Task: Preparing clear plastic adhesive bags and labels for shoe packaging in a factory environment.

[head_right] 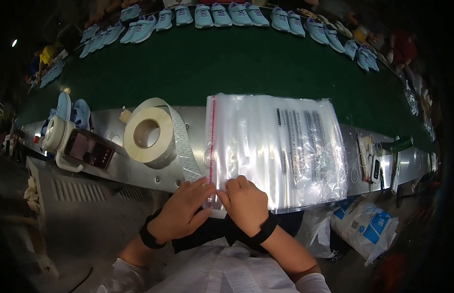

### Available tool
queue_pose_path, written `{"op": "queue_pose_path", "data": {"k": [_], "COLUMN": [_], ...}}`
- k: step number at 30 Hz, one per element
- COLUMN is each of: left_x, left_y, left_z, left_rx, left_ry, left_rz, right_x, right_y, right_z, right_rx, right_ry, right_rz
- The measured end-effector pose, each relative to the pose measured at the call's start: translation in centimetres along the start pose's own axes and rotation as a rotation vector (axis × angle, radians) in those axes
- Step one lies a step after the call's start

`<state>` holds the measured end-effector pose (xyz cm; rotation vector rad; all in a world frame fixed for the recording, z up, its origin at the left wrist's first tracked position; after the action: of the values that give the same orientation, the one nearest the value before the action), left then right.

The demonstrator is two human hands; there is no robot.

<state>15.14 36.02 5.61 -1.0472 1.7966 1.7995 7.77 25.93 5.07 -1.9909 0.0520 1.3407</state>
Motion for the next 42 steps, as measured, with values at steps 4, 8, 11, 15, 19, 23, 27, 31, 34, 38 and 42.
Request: {"op": "queue_pose_path", "data": {"k": [4, 8, 11, 15, 19, 23, 27, 31, 34, 38, 42], "left_x": [0.8, 0.5, 0.8, 0.9, 1.1, 1.4, 0.9, 0.0, -1.5, 4.2, 8.8], "left_y": [-0.7, -0.9, -1.3, -1.3, -1.3, -1.4, -1.5, -2.4, 0.3, -0.2, -6.2], "left_z": [1.4, 1.0, 0.8, 1.0, 0.7, 0.3, 0.0, -1.2, -4.5, -8.9, -9.1], "left_rx": [0.008, 0.016, 0.007, -0.005, -0.025, -0.011, 0.039, -0.219, -0.359, -0.430, -0.487], "left_ry": [-0.014, 0.012, -0.024, -0.055, -0.098, -0.136, -0.134, -0.226, -0.140, -0.381, -0.512], "left_rz": [0.038, -0.065, -0.014, 0.038, 0.060, 0.053, 0.106, 0.405, 1.078, 1.661, 1.978], "right_x": [2.0, 2.4, 2.2, -0.2, 1.9, 1.9, 0.2, -1.0, -0.5, 0.6, -0.3], "right_y": [0.8, 1.8, 2.0, -0.2, 1.5, 2.9, 4.7, 4.9, 4.4, 6.0, 6.7], "right_z": [0.9, 0.2, 0.1, 0.0, 0.1, 0.2, 0.4, 0.6, 0.7, 1.3, 1.1], "right_rx": [0.015, 0.040, 0.047, 0.016, 0.092, 0.108, 0.173, 0.182, 0.182, 0.177, 0.354], "right_ry": [-0.006, -0.040, -0.045, 0.065, -0.027, -0.004, 0.164, 0.234, 0.161, 0.244, 0.186], "right_rz": [0.084, 0.094, 0.091, -0.007, 0.155, 0.113, -0.168, -0.351, -0.288, -0.441, -0.705]}}
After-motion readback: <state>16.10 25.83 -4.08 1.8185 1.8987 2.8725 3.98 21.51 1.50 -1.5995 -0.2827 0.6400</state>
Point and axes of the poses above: each hand's wrist, its own z-axis away from the middle knuckle, its own x-axis out of the palm, y = z × x, the point moved 8 cm from there along -z, towards the middle knuckle, and after that the axes turned 5 degrees about y, right-handed, at the moved point
